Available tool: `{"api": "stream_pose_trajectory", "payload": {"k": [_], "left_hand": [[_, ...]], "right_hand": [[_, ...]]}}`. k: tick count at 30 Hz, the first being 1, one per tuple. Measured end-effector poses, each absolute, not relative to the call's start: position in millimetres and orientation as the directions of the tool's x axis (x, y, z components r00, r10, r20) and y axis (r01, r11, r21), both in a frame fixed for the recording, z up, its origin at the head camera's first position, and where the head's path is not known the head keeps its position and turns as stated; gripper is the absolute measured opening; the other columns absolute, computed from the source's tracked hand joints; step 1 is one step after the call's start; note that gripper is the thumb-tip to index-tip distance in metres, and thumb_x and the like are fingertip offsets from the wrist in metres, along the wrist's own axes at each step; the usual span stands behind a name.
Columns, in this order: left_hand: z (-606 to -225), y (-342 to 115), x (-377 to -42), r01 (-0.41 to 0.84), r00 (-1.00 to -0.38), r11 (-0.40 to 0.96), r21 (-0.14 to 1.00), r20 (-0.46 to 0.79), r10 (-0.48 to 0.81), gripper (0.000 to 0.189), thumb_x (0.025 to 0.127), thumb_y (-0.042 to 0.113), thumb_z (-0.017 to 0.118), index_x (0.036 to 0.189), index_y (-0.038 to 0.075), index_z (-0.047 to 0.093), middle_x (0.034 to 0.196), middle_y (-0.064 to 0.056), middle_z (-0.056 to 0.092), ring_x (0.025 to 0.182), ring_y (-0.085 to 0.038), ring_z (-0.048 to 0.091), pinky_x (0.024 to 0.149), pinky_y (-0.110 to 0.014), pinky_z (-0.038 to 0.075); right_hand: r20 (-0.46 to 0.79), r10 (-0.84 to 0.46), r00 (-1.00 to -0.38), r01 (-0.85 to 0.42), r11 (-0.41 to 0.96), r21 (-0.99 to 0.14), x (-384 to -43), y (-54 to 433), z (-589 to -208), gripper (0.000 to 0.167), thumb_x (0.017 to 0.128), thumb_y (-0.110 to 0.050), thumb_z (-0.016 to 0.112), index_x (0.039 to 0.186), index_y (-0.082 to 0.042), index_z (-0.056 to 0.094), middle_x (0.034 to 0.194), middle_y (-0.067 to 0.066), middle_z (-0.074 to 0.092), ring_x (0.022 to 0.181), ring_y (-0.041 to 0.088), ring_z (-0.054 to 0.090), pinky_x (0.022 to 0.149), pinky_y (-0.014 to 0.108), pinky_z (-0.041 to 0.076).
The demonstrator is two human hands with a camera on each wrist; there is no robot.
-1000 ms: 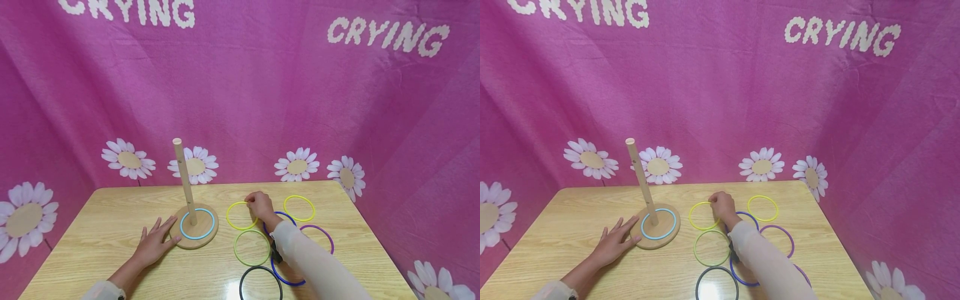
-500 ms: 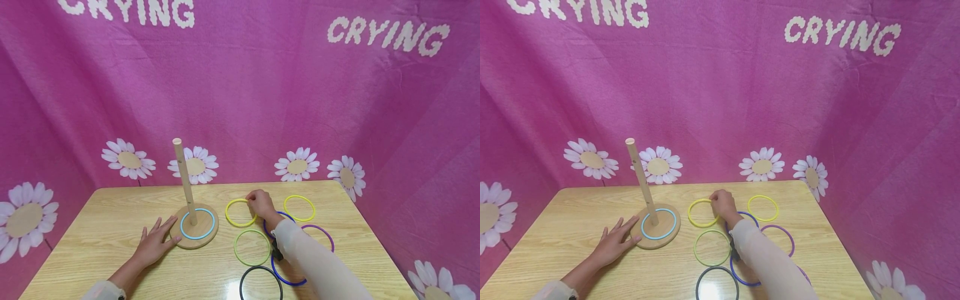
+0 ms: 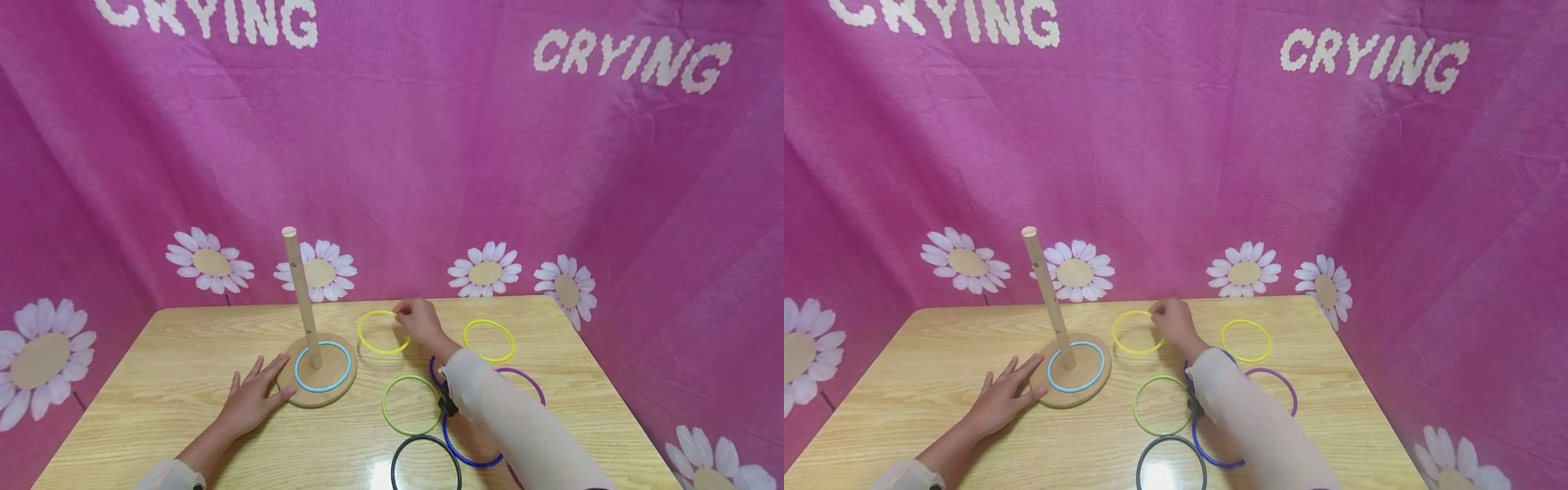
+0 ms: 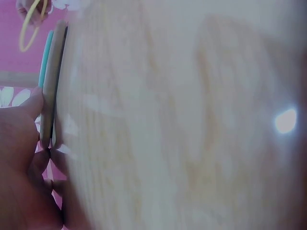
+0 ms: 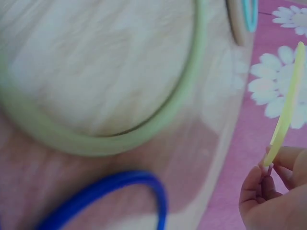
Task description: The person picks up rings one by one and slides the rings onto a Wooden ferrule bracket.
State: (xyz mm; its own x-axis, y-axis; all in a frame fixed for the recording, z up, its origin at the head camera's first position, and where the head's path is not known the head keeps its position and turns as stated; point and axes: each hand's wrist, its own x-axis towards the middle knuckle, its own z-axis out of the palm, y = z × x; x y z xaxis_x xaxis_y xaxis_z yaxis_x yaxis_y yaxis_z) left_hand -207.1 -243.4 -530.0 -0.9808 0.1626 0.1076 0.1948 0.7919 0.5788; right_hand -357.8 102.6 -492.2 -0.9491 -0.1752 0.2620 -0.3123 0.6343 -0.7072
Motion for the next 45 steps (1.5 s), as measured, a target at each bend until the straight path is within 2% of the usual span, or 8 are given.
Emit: {"api": "stream_pose_trajectory", "payload": {"k": [5,7,12,16,21,28,36,45], "left_hand": [[-530,-243,-207,0.2,-0.98,0.793,0.575,0.119,0.161,0.074,0.099,0.047,0.066,0.157,0.009,0.043,0.161,-0.017,0.04,0.152,-0.053,0.021,0.112,-0.082,-0.002],[-530,-243,-207,0.204,-0.979,0.792,0.575,0.124,0.162,0.074,0.099,0.047,0.067,0.157,0.009,0.043,0.161,-0.017,0.04,0.152,-0.053,0.021,0.111,-0.082,-0.002],[-531,-243,-207,0.205,-0.979,0.793,0.574,0.125,0.162,0.074,0.099,0.047,0.066,0.158,0.009,0.043,0.161,-0.017,0.04,0.152,-0.053,0.021,0.111,-0.083,-0.002],[-531,-243,-207,0.202,-0.979,0.796,0.571,0.122,0.161,0.074,0.099,0.047,0.066,0.158,0.009,0.042,0.161,-0.017,0.04,0.152,-0.052,0.02,0.111,-0.083,-0.002],[-532,-244,-207,0.192,-0.981,0.797,0.573,0.111,0.157,0.075,0.099,0.048,0.066,0.158,0.009,0.042,0.162,-0.017,0.04,0.152,-0.052,0.019,0.111,-0.083,-0.003],[-533,-244,-208,0.187,-0.982,0.798,0.573,0.105,0.155,0.075,0.099,0.049,0.065,0.158,0.01,0.042,0.162,-0.016,0.039,0.153,-0.052,0.019,0.111,-0.083,-0.003],[-533,-245,-208,0.188,-0.982,0.793,0.58,0.103,0.157,0.076,0.099,0.049,0.066,0.159,0.01,0.041,0.162,-0.016,0.039,0.153,-0.052,0.019,0.111,-0.082,-0.003],[-533,-244,-208,0.195,-0.981,0.793,0.577,0.114,0.159,0.075,0.099,0.048,0.066,0.158,0.009,0.042,0.162,-0.017,0.04,0.152,-0.052,0.019,0.111,-0.082,-0.003]], "right_hand": [[0.254,-0.212,-0.944,-0.331,0.583,-0.742,-358,94,-474,0.01,0.089,0.002,0.071,0.095,0.001,0.079,0.087,0.007,0.078,0.079,0.014,0.066,0.074,0.03,0.057],[0.223,-0.204,-0.953,-0.302,0.588,-0.75,-357,90,-466,0.011,0.091,0.001,0.071,0.098,0.001,0.079,0.091,0.009,0.079,0.084,0.018,0.068,0.078,0.034,0.058],[0.236,-0.194,-0.952,-0.306,0.581,-0.754,-355,80,-445,0.01,0.092,0.0,0.071,0.098,0.0,0.079,0.093,0.013,0.079,0.087,0.02,0.069,0.079,0.033,0.057],[0.255,-0.203,-0.945,-0.325,0.524,-0.787,-356,73,-427,0.011,0.093,0.002,0.068,0.1,0.004,0.076,0.092,0.017,0.077,0.081,0.016,0.067,0.072,0.025,0.053],[0.263,-0.182,-0.947,-0.319,0.458,-0.83,-356,66,-400,0.012,0.094,0.003,0.067,0.103,0.007,0.075,0.091,0.018,0.076,0.071,0.009,0.057,0.061,0.018,0.045],[0.315,-0.159,-0.936,-0.353,0.402,-0.845,-354,58,-364,0.012,0.095,0.003,0.066,0.103,0.007,0.074,0.099,0.025,0.075,0.077,0.012,0.062,0.064,0.017,0.045],[0.373,-0.157,-0.914,-0.405,0.353,-0.844,-353,47,-328,0.012,0.095,0.002,0.068,0.104,0.006,0.075,0.097,0.024,0.075,0.087,0.027,0.069,0.065,0.018,0.046],[0.416,-0.161,-0.895,-0.446,0.336,-0.829,-345,35,-288,0.011,0.096,-0.001,0.069,0.104,0.001,0.076,0.099,0.016,0.077,0.092,0.021,0.07,0.071,0.022,0.051]]}}
